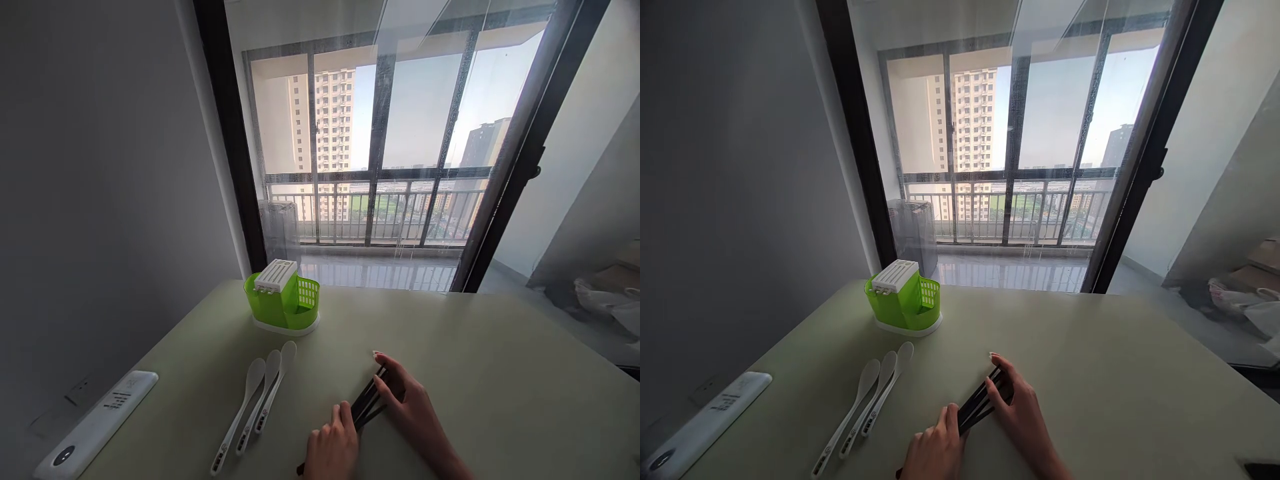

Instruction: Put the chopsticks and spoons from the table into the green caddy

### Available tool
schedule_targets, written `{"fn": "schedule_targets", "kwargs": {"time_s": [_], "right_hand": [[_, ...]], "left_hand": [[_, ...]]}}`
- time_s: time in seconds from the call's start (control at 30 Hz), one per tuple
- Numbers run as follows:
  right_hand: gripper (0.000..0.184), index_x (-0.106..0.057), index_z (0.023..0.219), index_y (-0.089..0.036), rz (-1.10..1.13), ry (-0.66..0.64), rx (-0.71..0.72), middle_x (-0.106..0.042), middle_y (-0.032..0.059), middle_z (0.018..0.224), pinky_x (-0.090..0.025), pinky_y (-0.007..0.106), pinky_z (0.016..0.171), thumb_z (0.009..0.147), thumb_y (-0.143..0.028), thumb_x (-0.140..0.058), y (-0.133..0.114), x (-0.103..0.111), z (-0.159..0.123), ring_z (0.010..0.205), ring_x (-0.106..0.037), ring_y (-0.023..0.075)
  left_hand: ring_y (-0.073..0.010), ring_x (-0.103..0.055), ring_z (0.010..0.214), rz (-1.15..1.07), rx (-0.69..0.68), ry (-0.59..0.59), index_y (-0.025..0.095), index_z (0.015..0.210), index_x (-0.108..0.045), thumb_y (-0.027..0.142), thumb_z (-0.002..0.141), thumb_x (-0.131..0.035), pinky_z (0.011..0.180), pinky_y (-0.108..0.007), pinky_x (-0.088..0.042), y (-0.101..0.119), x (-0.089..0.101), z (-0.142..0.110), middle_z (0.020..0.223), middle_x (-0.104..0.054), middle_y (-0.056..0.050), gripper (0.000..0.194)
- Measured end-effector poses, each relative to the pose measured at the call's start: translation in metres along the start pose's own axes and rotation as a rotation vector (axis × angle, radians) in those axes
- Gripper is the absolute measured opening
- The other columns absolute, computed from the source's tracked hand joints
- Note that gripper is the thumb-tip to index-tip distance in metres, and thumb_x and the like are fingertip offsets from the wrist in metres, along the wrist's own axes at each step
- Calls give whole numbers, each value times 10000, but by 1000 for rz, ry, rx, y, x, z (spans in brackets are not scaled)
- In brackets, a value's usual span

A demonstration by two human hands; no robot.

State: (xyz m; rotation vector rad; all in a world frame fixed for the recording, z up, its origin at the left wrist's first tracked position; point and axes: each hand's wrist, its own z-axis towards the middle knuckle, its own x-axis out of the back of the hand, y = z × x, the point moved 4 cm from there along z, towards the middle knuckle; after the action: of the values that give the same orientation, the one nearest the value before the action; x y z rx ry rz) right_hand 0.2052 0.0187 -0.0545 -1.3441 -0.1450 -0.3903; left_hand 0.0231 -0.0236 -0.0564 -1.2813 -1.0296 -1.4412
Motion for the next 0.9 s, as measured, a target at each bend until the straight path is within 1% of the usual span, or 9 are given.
{"fn": "schedule_targets", "kwargs": {"time_s": [0.13,0.23,0.3,0.4,0.53,0.6,0.67,0.8,0.9], "right_hand": [[419,-621,1295,-283,-42,-44,47,-685,52,1327,-508,414,1053,923,-468,-567,-8,-1,-1,1228,-635,260],[463,-577,1349,-299,-75,9,77,-616,39,1427,-479,433,1092,908,-441,-576,-11,0,-3,1284,-596,262],[487,-554,1368,-307,-86,48,67,-567,34,1481,-495,438,1077,903,-447,-572,-11,1,-4,1282,-599,263],[490,-555,1363,-308,-80,67,22,-570,38,1478,-541,427,1022,899,-467,-567,-9,1,-4,1217,-646,259],[454,-600,1307,-284,-95,64,26,-637,48,1397,-560,405,986,881,-440,-587,-8,0,-3,1151,-680,251],[430,-616,1279,-273,-102,39,40,-677,50,1331,-565,392,969,876,-422,-591,-8,-1,-3,1109,-694,242],[414,-617,1267,-268,-115,13,55,-688,50,1305,-557,389,976,880,-412,-590,-9,-2,-2,1096,-693,237],[391,-590,1276,-271,-133,-12,76,-657,52,1338,-530,386,1008,911,-407,-555,-10,-3,-3,1153,-658,233],[369,-592,1255,-271,-133,-8,82,-658,47,1319,-538,373,988,911,-396,-549,-11,-2,-3,1132,-663,225]], "left_hand": [[-183,-743,728,-10,50,3,221,1206,-694,35,914,-494,577,-221,-479,0,-5,4,970,-739,-67,401],[-192,-735,718,1,106,1,228,1237,-686,55,903,-515,575,-234,-490,-6,-10,7,1025,-732,-87,413],[-203,-728,727,15,138,16,223,1270,-669,86,893,-537,574,-248,-502,-11,-13,8,1107,-721,-115,423],[-220,-725,767,37,157,37,214,1293,-655,103,881,-550,583,-262,-526,-12,-12,6,1191,-700,-140,440],[-224,-729,782,98,144,22,205,1231,-686,17,885,-479,606,-265,-553,-3,2,4,1110,-718,-129,445],[-222,-730,781,115,143,-10,204,1191,-701,-13,889,-447,616,-262,-560,2,10,5,1042,-724,-116,450],[-230,-733,811,101,139,-58,210,1167,-707,-15,891,-461,636,-262,-568,6,18,7,1009,-723,-106,433],[-261,-731,898,60,146,-162,214,1201,-685,39,894,-536,693,-303,-594,9,32,7,1081,-708,-108,384],[-277,-719,969,14,112,-187,199,1236,-661,109,902,-574,725,-314,-596,8,44,3,1157,-687,-123,357]]}}
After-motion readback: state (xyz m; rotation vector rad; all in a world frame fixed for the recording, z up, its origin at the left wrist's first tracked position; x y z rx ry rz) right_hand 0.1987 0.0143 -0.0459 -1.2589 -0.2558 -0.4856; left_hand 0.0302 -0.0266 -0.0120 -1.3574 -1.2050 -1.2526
